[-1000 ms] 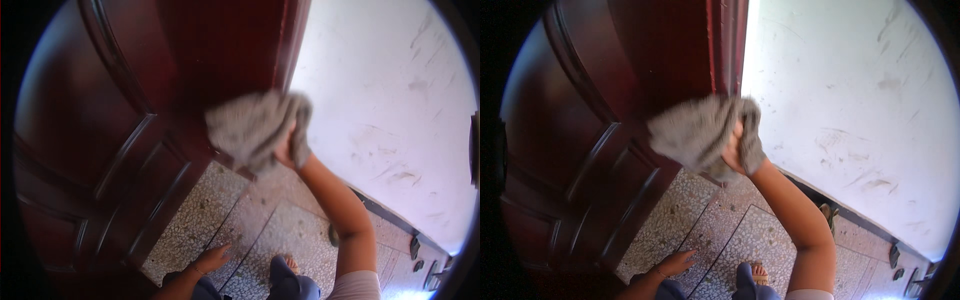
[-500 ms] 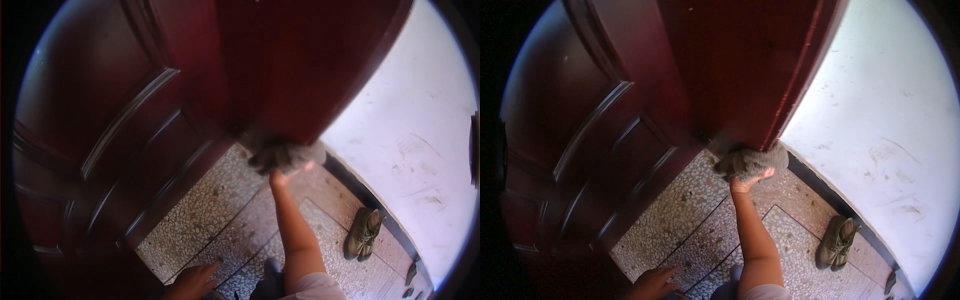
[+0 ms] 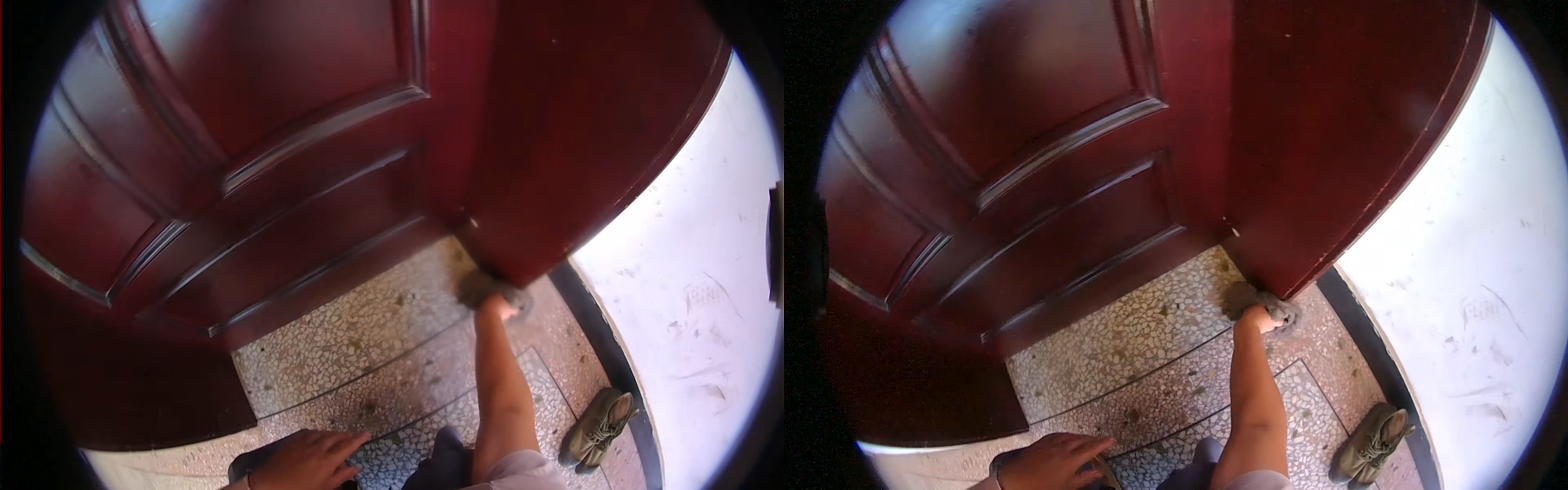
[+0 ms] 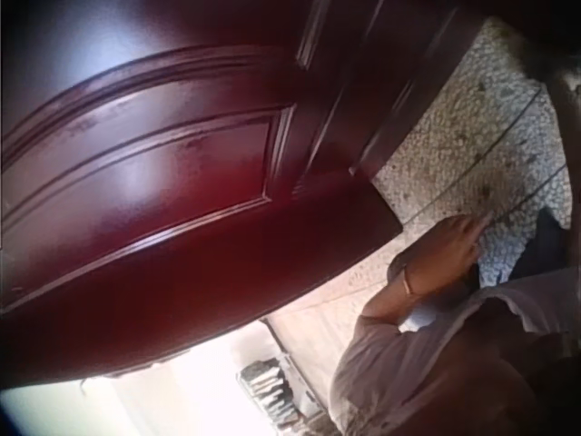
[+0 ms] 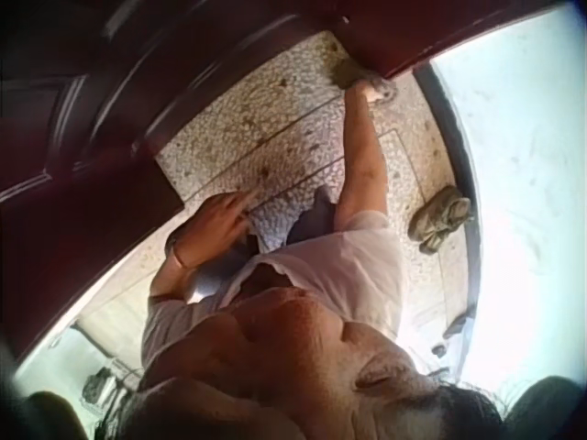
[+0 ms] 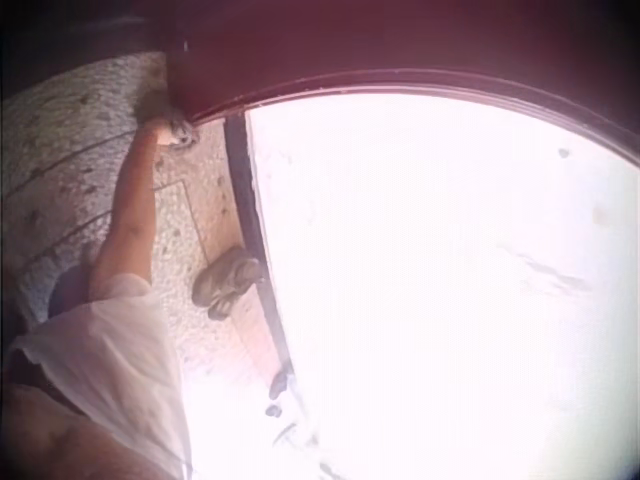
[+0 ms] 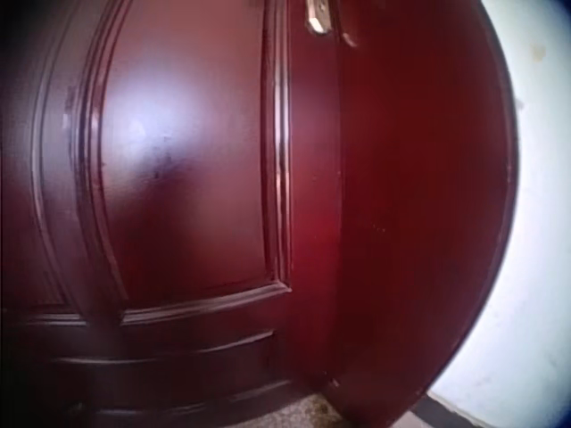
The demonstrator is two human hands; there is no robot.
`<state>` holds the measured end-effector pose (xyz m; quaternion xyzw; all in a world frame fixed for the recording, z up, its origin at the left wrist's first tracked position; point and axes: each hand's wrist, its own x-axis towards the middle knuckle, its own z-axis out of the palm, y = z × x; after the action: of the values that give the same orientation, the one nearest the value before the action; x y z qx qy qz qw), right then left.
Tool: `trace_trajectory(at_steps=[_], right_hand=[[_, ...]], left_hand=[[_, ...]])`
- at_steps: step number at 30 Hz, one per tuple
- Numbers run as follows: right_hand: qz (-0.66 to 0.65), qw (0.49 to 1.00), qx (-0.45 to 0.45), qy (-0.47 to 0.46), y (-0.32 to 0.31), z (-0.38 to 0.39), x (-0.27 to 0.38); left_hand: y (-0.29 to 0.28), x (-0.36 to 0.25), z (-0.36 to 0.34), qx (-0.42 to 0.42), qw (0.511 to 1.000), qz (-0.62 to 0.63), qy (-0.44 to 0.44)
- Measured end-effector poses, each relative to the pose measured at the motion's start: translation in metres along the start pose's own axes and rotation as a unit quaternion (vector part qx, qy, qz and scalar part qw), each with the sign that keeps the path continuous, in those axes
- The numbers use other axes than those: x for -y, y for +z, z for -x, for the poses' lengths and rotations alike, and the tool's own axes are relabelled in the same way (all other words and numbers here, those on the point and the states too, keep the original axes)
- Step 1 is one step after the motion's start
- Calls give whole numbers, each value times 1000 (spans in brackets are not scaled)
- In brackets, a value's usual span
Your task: The person wipes the kitchen counter with a cloth, walks to an entryway door, and wipes down the surfaces, handle, and edges of the door with the cloth.
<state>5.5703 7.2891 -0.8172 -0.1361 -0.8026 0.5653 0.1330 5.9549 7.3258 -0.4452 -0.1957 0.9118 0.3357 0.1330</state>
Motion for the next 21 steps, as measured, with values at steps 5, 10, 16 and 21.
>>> trace_trajectory(at_steps=[5, 10, 16, 21], right_hand=[[-449, 707, 413, 359, -14, 33, 107], [-413, 738, 506, 167, 14, 69, 189], [-342, 741, 487, 311, 79, 160, 152], [-268, 657, 472, 524, 26, 280, 123]], left_hand=[[-3, -13, 23, 14, 1000, -12, -19], [-3, -6, 79, -106, 989, 76, -73], [28, 5, 121, -299, 941, -60, -149], [29, 13, 133, -355, 918, -33, -175]])
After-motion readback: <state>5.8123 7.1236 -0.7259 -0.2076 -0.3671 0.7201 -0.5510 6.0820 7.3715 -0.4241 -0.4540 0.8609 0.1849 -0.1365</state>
